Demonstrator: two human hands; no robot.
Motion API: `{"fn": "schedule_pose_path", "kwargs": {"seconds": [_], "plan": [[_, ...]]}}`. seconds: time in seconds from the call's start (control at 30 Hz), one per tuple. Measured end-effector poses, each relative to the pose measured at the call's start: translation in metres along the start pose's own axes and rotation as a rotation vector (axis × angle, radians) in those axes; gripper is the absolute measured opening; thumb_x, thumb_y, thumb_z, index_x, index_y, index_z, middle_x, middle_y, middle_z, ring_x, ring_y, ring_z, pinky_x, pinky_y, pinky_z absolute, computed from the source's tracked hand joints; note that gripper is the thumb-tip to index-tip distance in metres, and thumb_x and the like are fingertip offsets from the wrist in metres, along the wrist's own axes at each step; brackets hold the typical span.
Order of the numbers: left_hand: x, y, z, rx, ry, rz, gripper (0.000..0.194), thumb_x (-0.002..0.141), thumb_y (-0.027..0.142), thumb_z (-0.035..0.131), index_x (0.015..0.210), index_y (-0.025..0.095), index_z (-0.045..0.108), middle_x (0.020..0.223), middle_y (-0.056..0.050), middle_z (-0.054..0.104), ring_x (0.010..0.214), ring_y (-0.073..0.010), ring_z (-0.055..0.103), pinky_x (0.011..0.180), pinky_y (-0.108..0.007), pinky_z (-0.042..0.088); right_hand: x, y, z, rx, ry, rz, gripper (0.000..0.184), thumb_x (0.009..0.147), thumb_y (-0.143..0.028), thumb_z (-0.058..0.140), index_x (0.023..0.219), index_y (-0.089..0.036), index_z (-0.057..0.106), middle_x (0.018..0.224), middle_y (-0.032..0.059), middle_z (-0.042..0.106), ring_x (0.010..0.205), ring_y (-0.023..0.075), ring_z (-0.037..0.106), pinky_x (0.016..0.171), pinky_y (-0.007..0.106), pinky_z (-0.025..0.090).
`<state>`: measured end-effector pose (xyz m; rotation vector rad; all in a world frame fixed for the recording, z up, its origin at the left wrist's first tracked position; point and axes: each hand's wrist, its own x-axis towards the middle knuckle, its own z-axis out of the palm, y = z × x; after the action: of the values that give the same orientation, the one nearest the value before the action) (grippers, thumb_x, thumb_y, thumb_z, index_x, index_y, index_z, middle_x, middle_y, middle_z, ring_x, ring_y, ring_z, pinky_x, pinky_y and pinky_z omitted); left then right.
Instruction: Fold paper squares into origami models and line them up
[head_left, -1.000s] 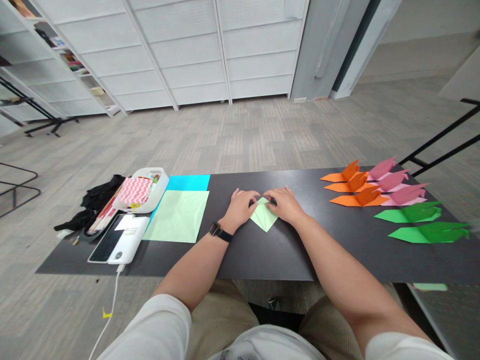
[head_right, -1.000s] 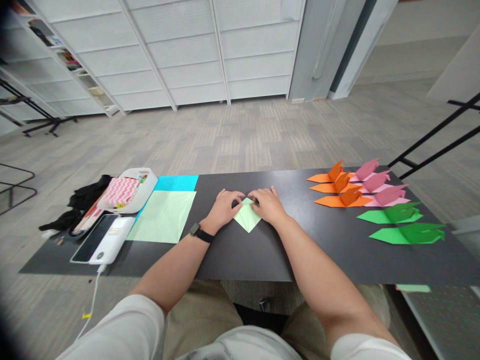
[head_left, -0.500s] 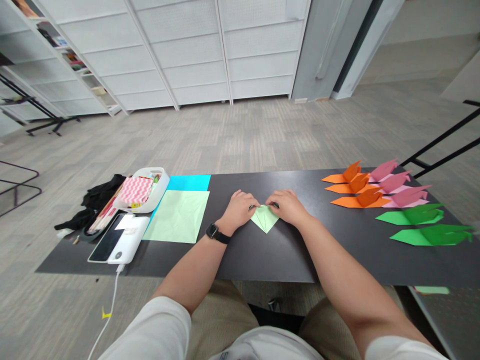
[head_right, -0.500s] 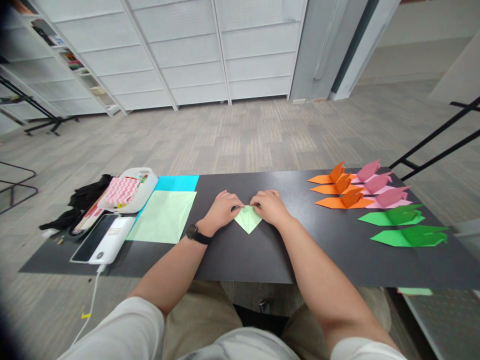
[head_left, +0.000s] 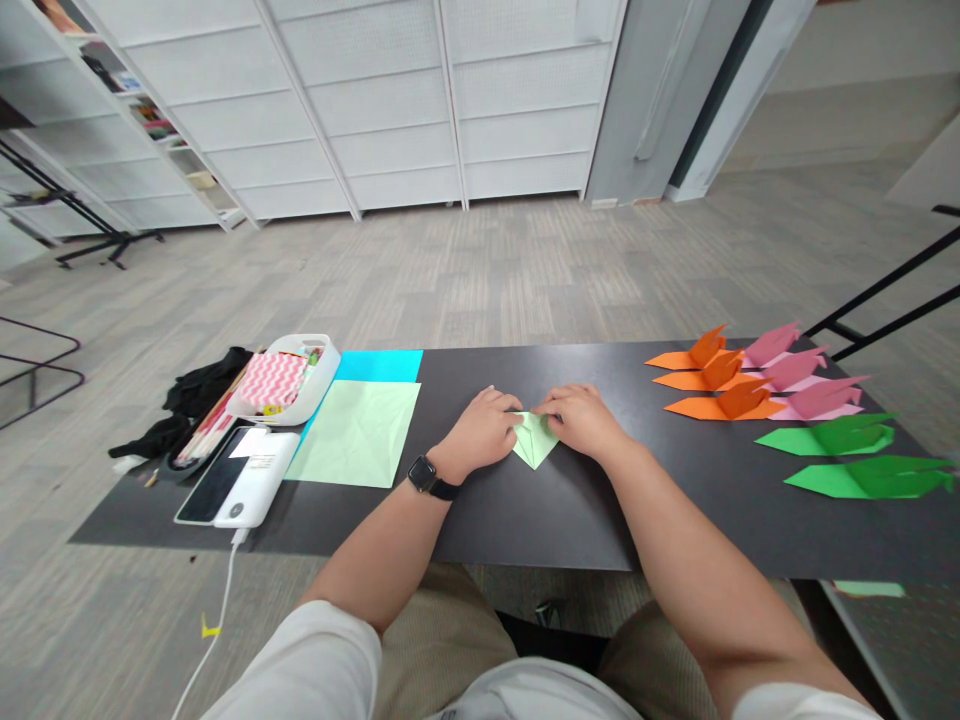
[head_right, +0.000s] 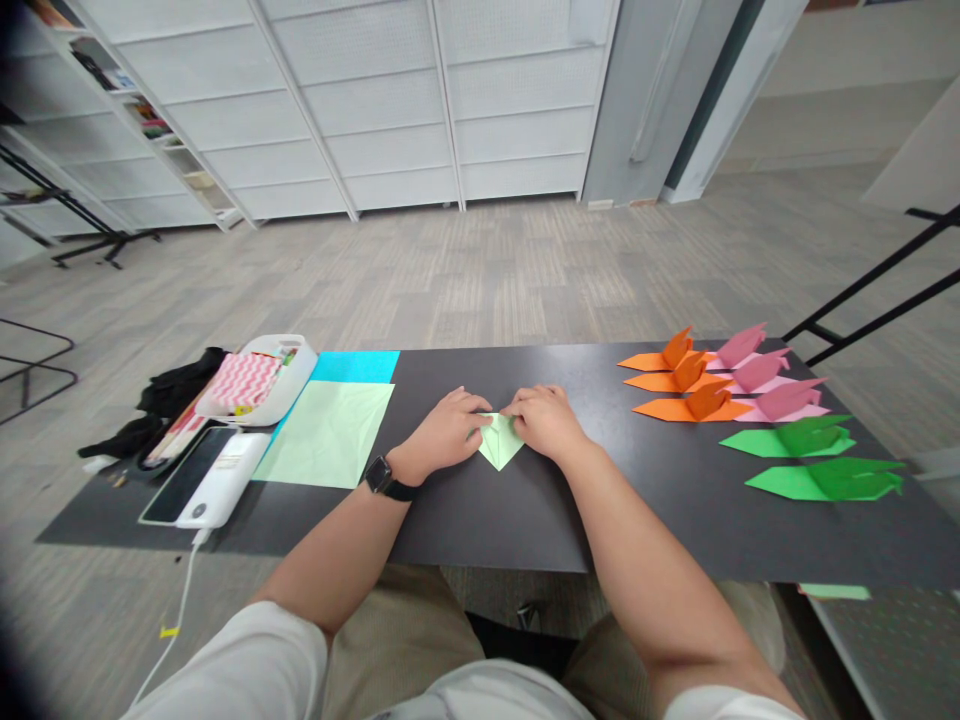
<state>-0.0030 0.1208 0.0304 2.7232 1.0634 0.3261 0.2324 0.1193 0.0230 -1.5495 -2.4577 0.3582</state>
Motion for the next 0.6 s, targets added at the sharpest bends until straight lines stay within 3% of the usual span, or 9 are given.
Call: {"fn": "schedule_pose_path", "kwargs": {"seconds": [0.2,0.4,0.6], "plan": [[-0.004,0.008,0.002,-0.019,-0.049,0.044,0.04,0.097,0.011,0.051,0.129,0.02,0.073,0.136,-0.011,0.071,0.126,-0.0255,0.065,0.126,-0.045,0.04,-0.002,-0.007,-0.001,-0.021,-0.022,0.026,0.045,0.095,-0.014,0.057,0.115,-0.043,0.085,0.113,0.0045,0.076,0.105,0.0257,0.062,0.101,0.045,0.036],[-0.011,0.01,-0.001,0.036,-0.075,0.019,0.037,0.1,0.019,0.052,0.128,0.025,0.075,0.148,-0.008,0.067,0.124,-0.0276,0.066,0.125,-0.054,0.039,-0.002,-0.003,0.001,-0.011,-0.005,0.119,0.042,0.096,-0.016,0.058,0.113,-0.043,0.085,0.112,0.0047,0.074,0.105,0.0262,0.062,0.099,0.044,0.04],[-0.013,0.015,-0.006,0.006,-0.075,0.003,0.036,0.099,0.02,0.055,0.127,0.028,0.076,0.146,-0.006,0.069,0.12,-0.028,0.065,0.127,-0.057,0.036,-0.005,0.013,-0.001,0.003,0.03,0.236,0.038,0.092,-0.017,0.062,0.103,-0.043,0.088,0.111,0.0041,0.075,0.104,0.0273,0.064,0.098,0.044,0.044]]}}
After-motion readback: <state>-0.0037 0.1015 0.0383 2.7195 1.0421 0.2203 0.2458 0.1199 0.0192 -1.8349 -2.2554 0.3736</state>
